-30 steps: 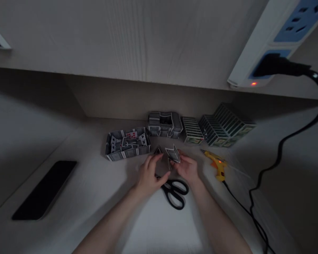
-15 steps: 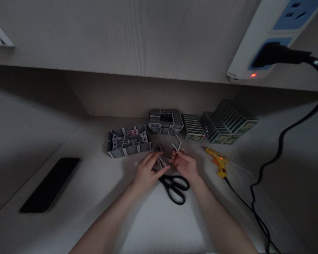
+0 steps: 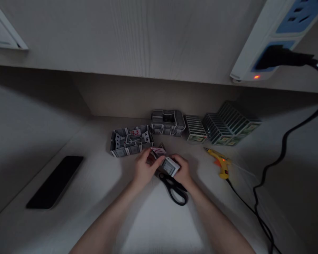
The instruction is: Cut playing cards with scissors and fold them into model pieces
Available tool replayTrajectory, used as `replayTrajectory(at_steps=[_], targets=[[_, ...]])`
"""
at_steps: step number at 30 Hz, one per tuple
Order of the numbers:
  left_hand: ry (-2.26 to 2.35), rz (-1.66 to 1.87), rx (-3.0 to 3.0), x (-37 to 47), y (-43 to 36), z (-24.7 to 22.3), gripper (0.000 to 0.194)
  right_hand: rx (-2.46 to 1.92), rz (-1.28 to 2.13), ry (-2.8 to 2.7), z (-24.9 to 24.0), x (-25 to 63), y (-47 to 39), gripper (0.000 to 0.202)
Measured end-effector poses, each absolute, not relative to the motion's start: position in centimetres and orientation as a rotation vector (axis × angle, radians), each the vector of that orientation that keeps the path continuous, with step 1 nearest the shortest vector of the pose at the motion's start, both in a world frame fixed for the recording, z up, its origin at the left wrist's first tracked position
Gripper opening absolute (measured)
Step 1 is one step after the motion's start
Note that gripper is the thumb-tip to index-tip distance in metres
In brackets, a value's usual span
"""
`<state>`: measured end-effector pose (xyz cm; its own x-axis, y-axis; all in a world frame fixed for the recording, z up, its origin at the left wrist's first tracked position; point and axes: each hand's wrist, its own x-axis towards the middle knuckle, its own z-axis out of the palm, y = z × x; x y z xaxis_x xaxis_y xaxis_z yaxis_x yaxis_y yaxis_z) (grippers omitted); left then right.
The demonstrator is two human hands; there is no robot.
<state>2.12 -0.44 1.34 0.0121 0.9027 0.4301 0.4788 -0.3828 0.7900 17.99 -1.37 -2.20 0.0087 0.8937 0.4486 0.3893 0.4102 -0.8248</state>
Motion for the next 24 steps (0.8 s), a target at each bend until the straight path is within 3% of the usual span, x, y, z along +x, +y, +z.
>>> replayTrajectory(at_steps=[5,16,22,24], targets=[[1.422,1.254,1.984,2.7,-0.9,0.4,0.035,-1.197,0.754,-1.529,-2.5,17.9,-1.0,0.010],[1.467,1.317,2.096,2.7,-0.8,0.3,0.035,-1.069,1.542,-0.726,-1.3,16.7,-0.9,0.019],[1.504,1.295,2.126,2.6,-0.8,0.1,0.037,-0.944,1.869,-0.593,-1.0,17.9,-0.5,0.028],[1.521,1.294,2.109,2.6,-0.6,0.0,0.035,-0.831,1.891,-0.660,-0.7,18.1,-0.6,0.022]])
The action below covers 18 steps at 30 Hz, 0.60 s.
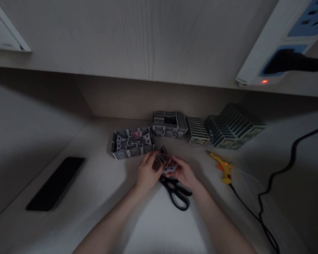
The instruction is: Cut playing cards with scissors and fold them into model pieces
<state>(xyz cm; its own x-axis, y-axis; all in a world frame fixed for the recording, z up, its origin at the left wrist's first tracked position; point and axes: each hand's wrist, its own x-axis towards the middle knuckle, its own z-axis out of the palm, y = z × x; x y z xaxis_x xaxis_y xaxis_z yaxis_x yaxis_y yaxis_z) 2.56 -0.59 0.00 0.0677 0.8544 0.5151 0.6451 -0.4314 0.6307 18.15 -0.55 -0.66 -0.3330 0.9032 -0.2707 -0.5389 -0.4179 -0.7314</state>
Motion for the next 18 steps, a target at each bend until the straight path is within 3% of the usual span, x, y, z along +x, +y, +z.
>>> replayTrajectory(at_steps=[3,8,14,18], targets=[[1.549,1.305,2.049,2.4,-0.3,0.0,0.033,-0.730,1.890,-0.785,-0.3,18.4,-0.6,0.015],[1.519,1.329,1.960,2.4,-0.2,0.1,0.030,-0.716,1.855,-0.769,-0.9,18.8,-0.2,0.025],[1.362,1.326,2.012,2.5,-0.6,0.6,0.028,-0.813,1.777,-0.723,-1.5,19.0,-0.2,0.020],[1.256,1.316,2.042,2.5,-0.7,0.1,0.036,-0.917,1.756,-0.837,-1.3,18.7,-0.2,0.027]])
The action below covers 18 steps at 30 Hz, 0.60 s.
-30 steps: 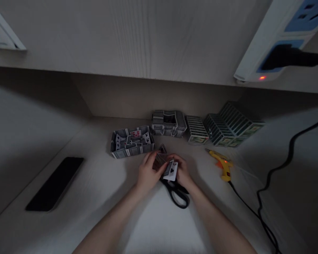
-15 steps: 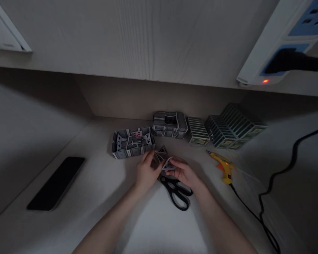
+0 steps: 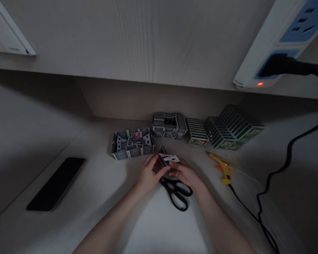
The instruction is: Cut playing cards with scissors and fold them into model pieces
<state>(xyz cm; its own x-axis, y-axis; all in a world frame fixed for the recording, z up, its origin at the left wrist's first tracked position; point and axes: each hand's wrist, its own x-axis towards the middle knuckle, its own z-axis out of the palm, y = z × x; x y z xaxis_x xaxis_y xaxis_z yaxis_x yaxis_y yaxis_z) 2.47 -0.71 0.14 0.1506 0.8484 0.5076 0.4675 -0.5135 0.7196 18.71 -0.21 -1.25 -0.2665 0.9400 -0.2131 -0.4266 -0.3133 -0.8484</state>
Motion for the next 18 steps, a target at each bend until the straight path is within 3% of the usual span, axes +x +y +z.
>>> replayTrajectory(at_steps=[5,14,18], targets=[[1.109,1.142,2.124,2.7,-1.1,-0.5,0.053,-1.061,1.339,-1.117,-1.6,18.0,0.2,0.023],[1.161,1.017,2.219,2.9,-1.1,-0.3,0.043,-1.209,0.550,-1.652,-1.6,17.8,-0.5,0.008],[1.200,0.982,2.194,2.8,-1.1,-0.7,0.048,-1.197,0.458,-1.800,-1.6,17.6,-1.1,0.021]])
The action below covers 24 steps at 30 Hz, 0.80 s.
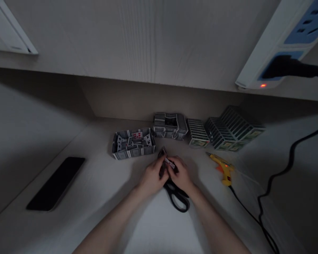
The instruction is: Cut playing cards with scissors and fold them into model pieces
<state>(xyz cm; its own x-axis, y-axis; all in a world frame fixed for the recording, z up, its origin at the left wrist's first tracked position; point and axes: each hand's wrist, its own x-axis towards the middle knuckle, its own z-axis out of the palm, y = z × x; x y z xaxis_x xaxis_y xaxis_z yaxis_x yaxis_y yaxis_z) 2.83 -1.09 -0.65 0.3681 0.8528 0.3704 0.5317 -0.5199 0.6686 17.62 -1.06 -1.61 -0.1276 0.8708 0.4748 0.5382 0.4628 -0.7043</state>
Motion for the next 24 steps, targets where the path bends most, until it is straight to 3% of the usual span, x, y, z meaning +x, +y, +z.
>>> replayTrajectory(at_steps=[5,10,16,21,24], targets=[[1.271,0.963,2.180,2.9,-1.1,-0.8,0.049,-1.272,0.356,-1.811,-2.4,17.8,-1.1,0.029],[1.354,0.848,2.255,3.0,-1.0,-1.0,0.045,-1.291,0.292,-1.878,-3.0,18.1,-0.8,0.024],[1.426,0.677,2.495,2.9,-1.0,-0.5,0.013,-1.340,0.255,-1.967,-3.0,18.3,-0.5,0.019],[1.430,0.801,2.426,3.0,-1.2,-0.1,0.026,-1.301,0.236,-2.024,-3.1,18.3,-0.8,0.023],[1.458,0.734,2.400,3.1,-1.1,-0.4,0.021,-1.346,0.244,-2.057,-3.1,18.3,-0.9,0.024]])
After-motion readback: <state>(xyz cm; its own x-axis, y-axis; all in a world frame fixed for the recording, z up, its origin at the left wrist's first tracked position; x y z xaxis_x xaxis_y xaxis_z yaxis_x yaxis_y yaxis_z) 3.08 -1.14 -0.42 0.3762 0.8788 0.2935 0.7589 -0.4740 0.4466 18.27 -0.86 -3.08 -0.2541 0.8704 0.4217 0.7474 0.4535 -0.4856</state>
